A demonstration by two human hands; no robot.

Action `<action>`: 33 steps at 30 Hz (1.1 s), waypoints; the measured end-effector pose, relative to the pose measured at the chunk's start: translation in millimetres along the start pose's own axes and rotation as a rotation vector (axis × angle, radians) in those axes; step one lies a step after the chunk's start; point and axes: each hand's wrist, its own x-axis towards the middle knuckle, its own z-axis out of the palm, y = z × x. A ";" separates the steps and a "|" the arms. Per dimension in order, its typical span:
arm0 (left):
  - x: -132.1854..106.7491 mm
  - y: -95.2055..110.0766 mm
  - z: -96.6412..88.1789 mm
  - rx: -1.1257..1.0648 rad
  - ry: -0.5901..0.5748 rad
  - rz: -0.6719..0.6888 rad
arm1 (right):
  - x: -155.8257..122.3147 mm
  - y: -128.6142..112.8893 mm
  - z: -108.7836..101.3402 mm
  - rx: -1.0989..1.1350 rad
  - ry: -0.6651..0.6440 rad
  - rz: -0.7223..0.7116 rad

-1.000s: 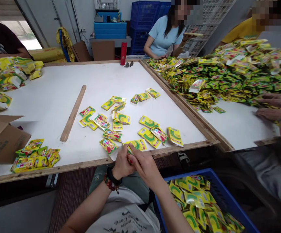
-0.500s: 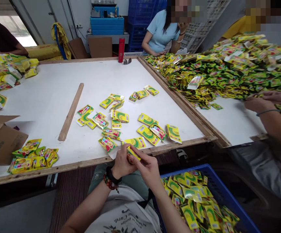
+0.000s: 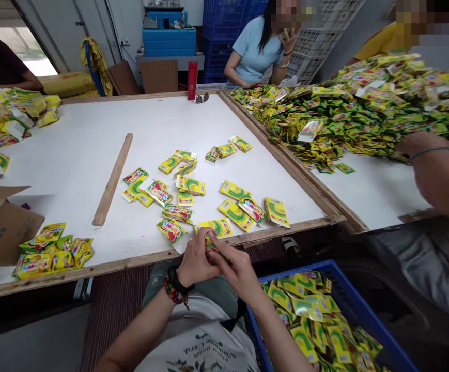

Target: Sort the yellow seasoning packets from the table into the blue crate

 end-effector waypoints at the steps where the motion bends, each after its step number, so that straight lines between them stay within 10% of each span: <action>1: -0.9 1.2 -10.9 0.002 -0.016 0.024 | -9.1 1.1 -18.1 -0.052 -0.013 0.060; 7: 8.9 -20.9 -94.5 0.439 -0.265 0.051 | -66.1 30.3 -111.1 -0.746 -0.201 0.583; 13: 35.8 -37.0 -114.7 0.622 -0.510 0.151 | -30.1 15.5 -40.2 -0.287 -0.187 0.237; 20: 14.6 -2.4 -58.4 0.126 0.038 -0.124 | 13.5 -20.9 39.1 0.231 0.022 0.141; 26: -6.6 2.2 13.4 0.098 0.352 -0.151 | 32.3 -7.4 37.2 0.726 0.154 0.422; 29: -6.0 -8.3 25.9 0.162 0.502 -0.024 | 35.9 -3.8 33.6 0.990 0.092 0.562; 33: -5.5 -16.0 22.9 0.158 0.425 0.150 | 30.0 -9.8 35.0 0.888 0.130 0.481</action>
